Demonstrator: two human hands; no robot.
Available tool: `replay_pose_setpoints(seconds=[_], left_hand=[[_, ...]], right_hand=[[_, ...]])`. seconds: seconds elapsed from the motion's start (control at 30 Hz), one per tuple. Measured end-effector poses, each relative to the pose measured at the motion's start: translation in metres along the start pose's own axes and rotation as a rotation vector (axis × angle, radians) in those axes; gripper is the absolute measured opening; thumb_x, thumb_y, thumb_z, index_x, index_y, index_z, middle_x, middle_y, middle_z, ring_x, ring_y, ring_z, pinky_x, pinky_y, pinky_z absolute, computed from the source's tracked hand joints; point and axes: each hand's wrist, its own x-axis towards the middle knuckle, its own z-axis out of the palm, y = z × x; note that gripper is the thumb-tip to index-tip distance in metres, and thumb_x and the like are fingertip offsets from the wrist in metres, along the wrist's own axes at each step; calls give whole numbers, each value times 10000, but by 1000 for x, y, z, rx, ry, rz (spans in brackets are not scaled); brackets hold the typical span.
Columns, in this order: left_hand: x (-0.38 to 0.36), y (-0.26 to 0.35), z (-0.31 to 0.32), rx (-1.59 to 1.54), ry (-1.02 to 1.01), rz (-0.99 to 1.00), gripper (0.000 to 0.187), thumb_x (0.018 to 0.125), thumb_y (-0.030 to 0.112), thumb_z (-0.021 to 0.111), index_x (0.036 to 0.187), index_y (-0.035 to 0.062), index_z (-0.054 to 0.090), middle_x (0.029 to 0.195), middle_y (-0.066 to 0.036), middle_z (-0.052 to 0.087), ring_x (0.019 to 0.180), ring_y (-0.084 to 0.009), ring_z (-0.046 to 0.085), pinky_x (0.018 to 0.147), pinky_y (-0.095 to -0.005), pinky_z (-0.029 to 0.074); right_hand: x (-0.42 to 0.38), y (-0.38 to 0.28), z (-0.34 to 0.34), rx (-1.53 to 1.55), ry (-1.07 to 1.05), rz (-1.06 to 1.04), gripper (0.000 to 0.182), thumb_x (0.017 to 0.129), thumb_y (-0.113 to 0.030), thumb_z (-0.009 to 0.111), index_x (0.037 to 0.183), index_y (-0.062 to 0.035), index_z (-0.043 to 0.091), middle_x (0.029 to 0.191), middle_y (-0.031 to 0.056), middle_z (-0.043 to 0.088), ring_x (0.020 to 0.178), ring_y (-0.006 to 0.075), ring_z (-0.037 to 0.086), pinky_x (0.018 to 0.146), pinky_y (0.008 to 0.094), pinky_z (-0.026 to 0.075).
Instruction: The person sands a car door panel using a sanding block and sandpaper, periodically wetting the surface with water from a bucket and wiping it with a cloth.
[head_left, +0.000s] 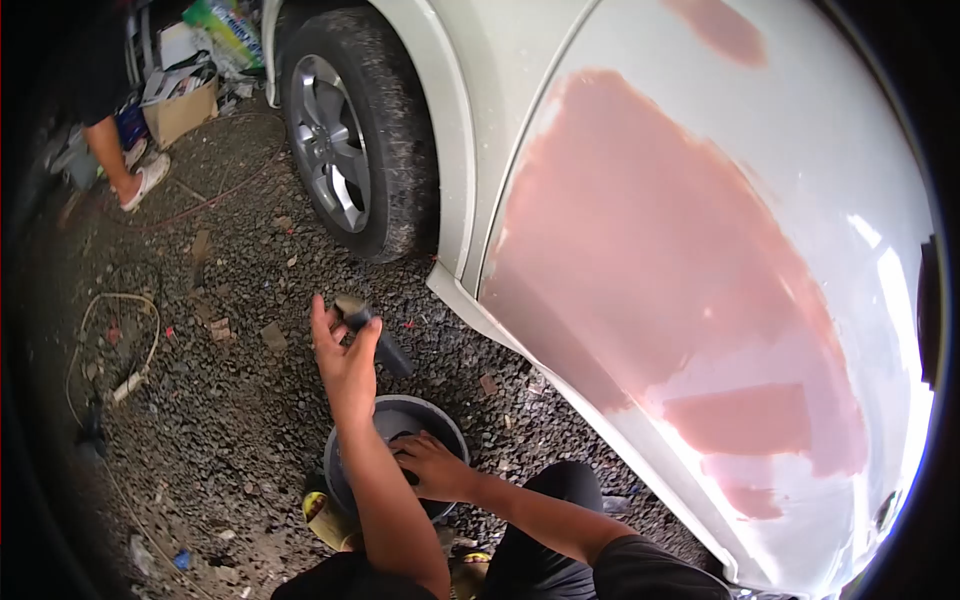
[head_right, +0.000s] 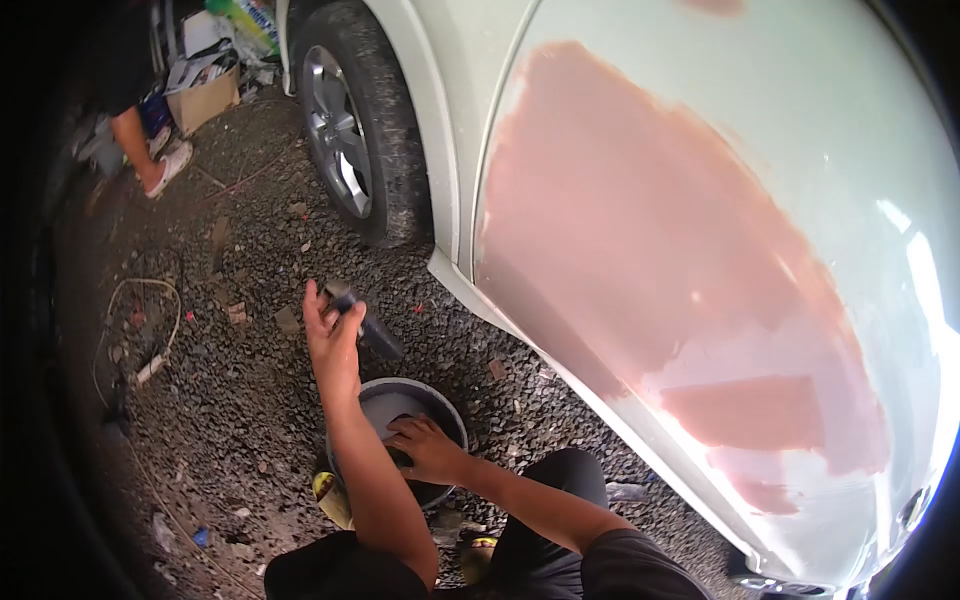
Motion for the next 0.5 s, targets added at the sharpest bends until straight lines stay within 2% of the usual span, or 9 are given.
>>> replay_pose_setpoints(seconds=[0.1,0.13,0.17,0.27,0.37,0.4,0.47,0.5], left_hand=[[-14,0,-17,150,-155,-146,679,917,39,725,1500,-9,380,1267,-127,493,1154,-192,531,990,-343,486],[-21,-5,-17,128,-173,-142,639,904,9,723,1458,2,405,1192,-113,530,1049,-165,562,906,-304,509],[-29,-11,-14,130,-178,-145,638,902,7,726,1453,6,405,1167,-103,539,1020,-156,566,884,-293,509],[-54,-31,-1,169,-206,-167,640,893,4,744,1433,12,401,1093,-74,580,941,-122,579,831,-260,504],[-69,-58,11,304,-11,-64,624,914,151,780,1397,-32,431,1117,-128,619,947,-169,624,807,-313,517],[-72,-56,11,427,28,-74,615,921,176,776,1389,-35,440,1118,-142,626,954,-188,635,809,-328,519],[-78,-50,8,660,114,-97,603,934,227,768,1374,-43,457,1119,-170,639,968,-225,657,814,-358,524],[-79,-46,5,670,121,-114,569,941,222,756,1358,-42,473,1114,-179,647,968,-239,664,820,-369,526]], right_hand=[[-9,3,-29,78,81,113,504,865,-239,731,1315,-52,602,1387,172,552,1331,364,513,1144,521,388],[-8,10,-43,104,143,180,542,875,-242,729,1355,-43,576,1426,181,528,1363,364,491,1156,529,375],[-4,14,-55,129,205,244,581,885,-245,727,1396,-33,549,1465,189,504,1395,364,469,1169,537,361],[21,14,-82,-123,474,109,701,876,-246,738,1471,-5,457,1515,193,470,1405,360,464,1174,536,349],[32,16,-66,-225,528,181,778,865,-253,749,1511,1,398,1508,180,479,1370,350,492,1165,538,350],[32,13,-65,-274,528,220,753,871,-264,733,1508,-11,422,1483,159,503,1307,317,532,1118,508,386],[35,8,-58,-284,464,294,749,876,-280,721,1511,-12,428,1457,147,521,1272,303,548,1075,489,410],[35,9,-53,-299,427,324,747,879,-287,714,1512,-13,431,1445,142,530,1254,296,556,1054,480,423]])
